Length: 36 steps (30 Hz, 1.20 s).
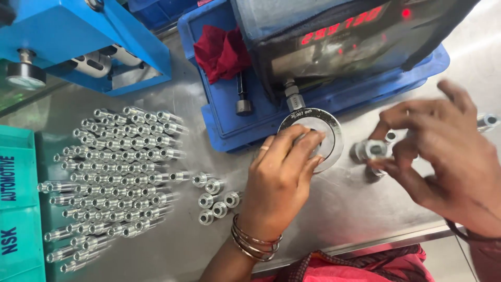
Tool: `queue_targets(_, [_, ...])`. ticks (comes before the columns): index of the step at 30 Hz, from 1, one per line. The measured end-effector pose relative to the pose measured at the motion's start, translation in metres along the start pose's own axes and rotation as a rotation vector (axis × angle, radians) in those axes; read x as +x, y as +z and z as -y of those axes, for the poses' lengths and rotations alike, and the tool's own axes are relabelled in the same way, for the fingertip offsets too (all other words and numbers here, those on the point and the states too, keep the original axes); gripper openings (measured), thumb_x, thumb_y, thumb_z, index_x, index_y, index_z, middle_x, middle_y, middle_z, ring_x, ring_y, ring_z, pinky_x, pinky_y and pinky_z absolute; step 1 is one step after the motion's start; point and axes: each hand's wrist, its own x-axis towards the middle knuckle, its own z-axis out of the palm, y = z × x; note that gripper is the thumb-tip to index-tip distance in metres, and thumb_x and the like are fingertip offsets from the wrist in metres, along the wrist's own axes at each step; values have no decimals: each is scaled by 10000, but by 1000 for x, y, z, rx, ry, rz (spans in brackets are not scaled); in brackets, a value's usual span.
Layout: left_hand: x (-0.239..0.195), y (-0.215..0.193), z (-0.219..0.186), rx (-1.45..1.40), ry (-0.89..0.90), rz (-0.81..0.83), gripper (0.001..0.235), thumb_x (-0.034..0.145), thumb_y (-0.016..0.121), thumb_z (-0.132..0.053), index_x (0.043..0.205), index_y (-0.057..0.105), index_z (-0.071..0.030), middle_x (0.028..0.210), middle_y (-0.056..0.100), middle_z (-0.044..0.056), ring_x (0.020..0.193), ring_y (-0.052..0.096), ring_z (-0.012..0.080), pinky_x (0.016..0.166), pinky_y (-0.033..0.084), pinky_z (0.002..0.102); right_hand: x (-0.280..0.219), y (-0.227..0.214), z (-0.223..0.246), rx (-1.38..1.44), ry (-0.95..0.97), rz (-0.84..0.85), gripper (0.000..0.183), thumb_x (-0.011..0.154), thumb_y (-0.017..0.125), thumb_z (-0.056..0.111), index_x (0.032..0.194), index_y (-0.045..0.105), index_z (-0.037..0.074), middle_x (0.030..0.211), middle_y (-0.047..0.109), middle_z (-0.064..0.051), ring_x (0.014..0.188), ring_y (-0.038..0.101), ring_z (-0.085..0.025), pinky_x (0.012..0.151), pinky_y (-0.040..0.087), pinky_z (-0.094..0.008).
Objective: Inspecting and measuring small cylindrical metal components using a digital gauge at a workstation.
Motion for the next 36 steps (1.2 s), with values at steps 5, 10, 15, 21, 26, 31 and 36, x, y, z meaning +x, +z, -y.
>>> queue_targets(5, [7, 0, 2, 75, 66, 71, 437, 911, 703, -25, 1332, 633, -116, 1268, 639, 114, 1106, 641, 342, 959, 533, 449, -52, 32, -29, -126, 49, 235, 340, 670, 825, 195, 770, 501, 213, 1091, 691, 101, 1215, 588, -179, 1202, 258, -643])
queue_targets(10, [6, -4, 3, 157, 63, 146, 526, 927, 674, -39, 1433, 596, -158, 1369, 607, 98, 1170, 612, 308, 1048, 519, 454, -60, 45, -37, -248, -8, 311, 280, 712, 804, 278, 902, 613, 202, 1134, 687, 70, 1201, 585, -175, 1181, 240, -680])
queue_targets(15, [-9, -7, 10, 363, 149, 244, 677, 918, 669, -447, 1514, 488, -181, 1612, 432, 58, 1405, 474, 311, 1129, 358, 541, -34, 25, -37, -334, -46, 271, 329, 723, 804, 294, 1010, 669, 207, 1159, 677, 26, 1231, 576, -193, 1189, 281, -628])
queue_targets(21, [-57, -30, 51, 238, -136, -86, 633, 1019, 561, -555, 1482, 491, -130, 1519, 482, 132, 1438, 473, 354, 1209, 381, 516, 17, -2, -10, -125, -75, 71, 332, 797, 831, 206, 1063, 636, 162, 1202, 668, 12, 1282, 573, -251, 1219, 294, -588])
queue_targets(26, [-103, -54, 101, 632, -409, 103, 432, 949, 622, -404, 1262, 647, -107, 1339, 562, 175, 1183, 561, 400, 953, 461, 548, 48, 21, 9, -1, -173, 46, 368, 800, 837, 193, 1107, 638, 159, 1195, 665, -7, 1274, 578, -275, 1217, 312, -585])
queue_targets(31, [-125, -39, 109, 521, -482, 78, 328, 979, 596, -300, 1214, 644, -77, 1325, 542, 231, 1071, 619, 414, 879, 517, 516, 50, 48, 9, 58, -243, 135, 354, 795, 818, 159, 1099, 636, 144, 1187, 667, -24, 1197, 573, -279, 1093, 351, -559])
queue_targets(36, [-98, -53, 95, 485, -754, 263, 355, 869, 680, -407, 1131, 669, -168, 1210, 566, 147, 973, 680, 383, 743, 560, 502, 49, 49, 8, 43, -172, 157, 406, 753, 794, 109, 1129, 643, 133, 1194, 668, -16, 1206, 571, -259, 1117, 335, -563])
